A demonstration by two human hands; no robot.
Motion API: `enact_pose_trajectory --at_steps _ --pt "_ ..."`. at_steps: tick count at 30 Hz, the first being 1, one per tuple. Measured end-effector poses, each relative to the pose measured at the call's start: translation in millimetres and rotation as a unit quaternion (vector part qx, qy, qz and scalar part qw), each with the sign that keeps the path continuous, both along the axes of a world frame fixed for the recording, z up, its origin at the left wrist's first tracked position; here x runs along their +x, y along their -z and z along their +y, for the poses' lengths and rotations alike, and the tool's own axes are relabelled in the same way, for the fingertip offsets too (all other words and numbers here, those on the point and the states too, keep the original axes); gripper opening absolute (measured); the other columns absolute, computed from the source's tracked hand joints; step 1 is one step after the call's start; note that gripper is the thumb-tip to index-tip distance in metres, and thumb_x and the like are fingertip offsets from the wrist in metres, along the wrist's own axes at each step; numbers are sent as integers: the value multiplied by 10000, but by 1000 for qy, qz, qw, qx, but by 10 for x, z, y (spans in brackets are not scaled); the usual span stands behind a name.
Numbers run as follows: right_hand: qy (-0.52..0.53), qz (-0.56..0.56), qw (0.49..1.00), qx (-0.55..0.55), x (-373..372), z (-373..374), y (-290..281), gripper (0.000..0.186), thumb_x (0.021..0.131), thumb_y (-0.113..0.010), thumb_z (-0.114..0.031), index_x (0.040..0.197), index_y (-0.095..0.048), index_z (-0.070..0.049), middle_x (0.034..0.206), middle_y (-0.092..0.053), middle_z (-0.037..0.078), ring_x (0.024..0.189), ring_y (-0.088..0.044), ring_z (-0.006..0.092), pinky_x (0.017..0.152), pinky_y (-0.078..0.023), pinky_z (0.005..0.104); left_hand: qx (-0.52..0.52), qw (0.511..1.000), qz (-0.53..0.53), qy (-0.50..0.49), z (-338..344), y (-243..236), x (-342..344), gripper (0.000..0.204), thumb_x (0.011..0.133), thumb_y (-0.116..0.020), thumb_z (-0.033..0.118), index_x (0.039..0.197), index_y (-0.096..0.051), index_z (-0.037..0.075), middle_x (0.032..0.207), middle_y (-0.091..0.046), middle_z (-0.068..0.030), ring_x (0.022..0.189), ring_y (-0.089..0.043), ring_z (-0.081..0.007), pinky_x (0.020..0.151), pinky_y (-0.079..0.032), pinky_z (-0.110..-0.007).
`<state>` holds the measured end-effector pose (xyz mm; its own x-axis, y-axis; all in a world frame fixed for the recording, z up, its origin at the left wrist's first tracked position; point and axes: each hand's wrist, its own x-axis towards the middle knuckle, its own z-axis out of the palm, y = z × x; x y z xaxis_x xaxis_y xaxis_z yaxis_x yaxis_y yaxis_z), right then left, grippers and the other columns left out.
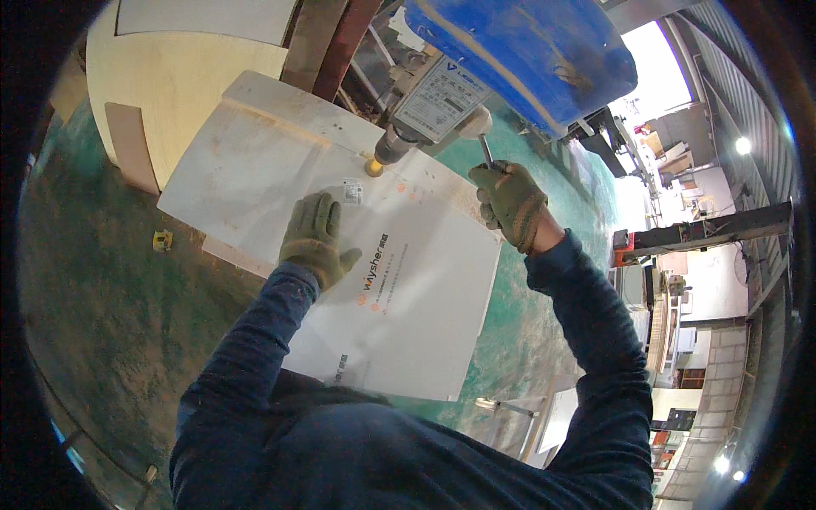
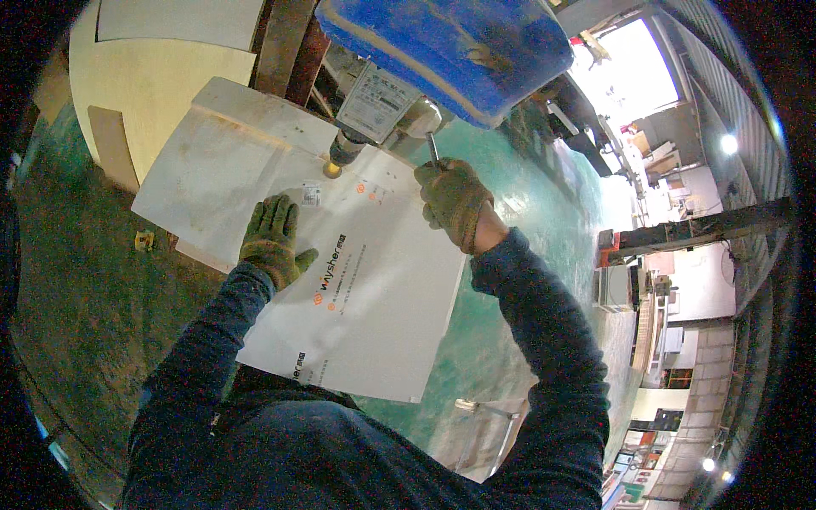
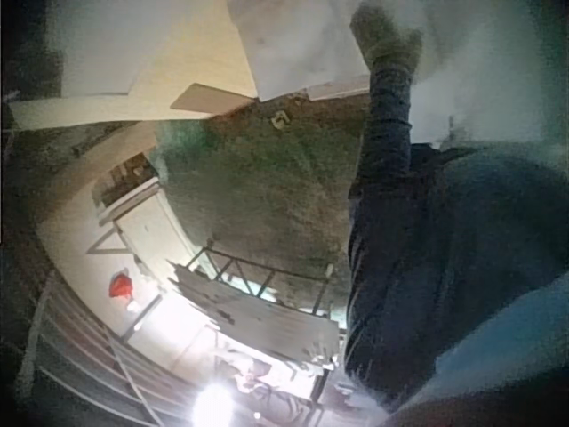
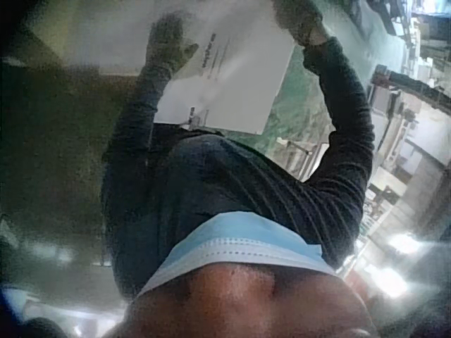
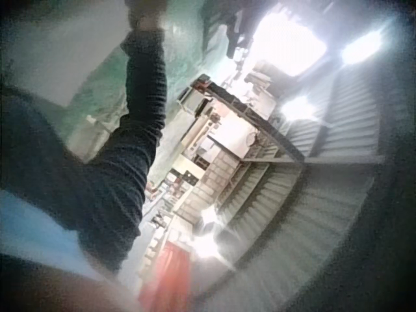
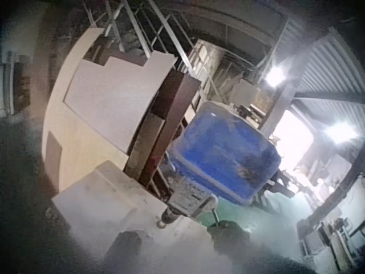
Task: The person measures white panels with a tape measure, marks them, and drills holes using a drill press. They handle multiple panels, moving them between a stack and the drill press, and place drilled panels on a nearby table.
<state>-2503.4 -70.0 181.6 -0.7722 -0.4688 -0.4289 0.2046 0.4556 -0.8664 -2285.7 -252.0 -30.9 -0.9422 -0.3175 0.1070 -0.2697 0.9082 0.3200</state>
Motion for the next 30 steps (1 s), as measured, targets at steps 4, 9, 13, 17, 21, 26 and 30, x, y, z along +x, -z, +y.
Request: enact_pose_trajectory --at_steps 4,9,13,17,21,26,30 --pt "-59 -30 997 -26 -170 145 189 210 1001 -547 -345 1062 -571 -146 753 -567 14 551 -529 184 502 -423 339 2 1000 8 14 -21 -1 -1 970 877 -655 568 1552 -314 -40 1630 -279 -269 1533 -225 -417 1281 -104 -519" --pt "-11 -142 985 -97 -140 55 151 150 953 -619 -240 921 -558 -106 675 -510 11 493 -503 165 430 -367 330 5 1000 6 10 -17 52 -7 978 886 -635 582 1561 -297 -40 1631 -273 -270 1535 -217 -419 1281 -104 -518" --pt "15 -134 983 -128 -9 16 132 142 948 -637 -201 898 -558 -94 660 -514 23 492 -525 179 415 -366 339 7 1000 -7 9 -30 13 -4 978 894 -624 583 1564 -289 -46 1633 -270 -269 1537 -211 -416 1282 -100 -515" --pt "-2 -65 998 -14 -123 -17 257 152 956 -541 -306 900 -544 -165 681 -476 -21 554 -479 160 501 -401 348 6 1000 -20 8 -27 20 -16 978 896 -617 587 1563 -289 -50 1640 -260 -259 1543 -198 -409 1283 -93 -512" --pt "29 -162 976 -143 -250 100 566 138 948 -549 -321 902 -556 -191 681 -454 -33 598 -452 160 555 -420 339 3 1000 -23 8 -4 18 -41 970 902 -602 594 1562 -294 -47 1646 -252 -255 1549 -184 -401 1284 -89 -509" --pt "67 -74 973 -207 -403 169 997 153 994 -570 -264 932 -604 -128 710 -550 26 587 -496 192 528 -405 349 10 1000 -5 12 -3 -3 -61 958 905 -602 586 1562 -299 -43 1648 -250 -260 1549 -186 -401 1284 -90 -507" --pt "-23 492 862 120 120 -143 945 158 995 -595 -253 969 -623 -100 829 -626 57 762 -583 182 684 -497 339 16 1000 -2 1 -63 97 29 957 906 -601 581 1563 -296 -44 1649 -245 -264 1546 -194 -410 1284 -93 -508"
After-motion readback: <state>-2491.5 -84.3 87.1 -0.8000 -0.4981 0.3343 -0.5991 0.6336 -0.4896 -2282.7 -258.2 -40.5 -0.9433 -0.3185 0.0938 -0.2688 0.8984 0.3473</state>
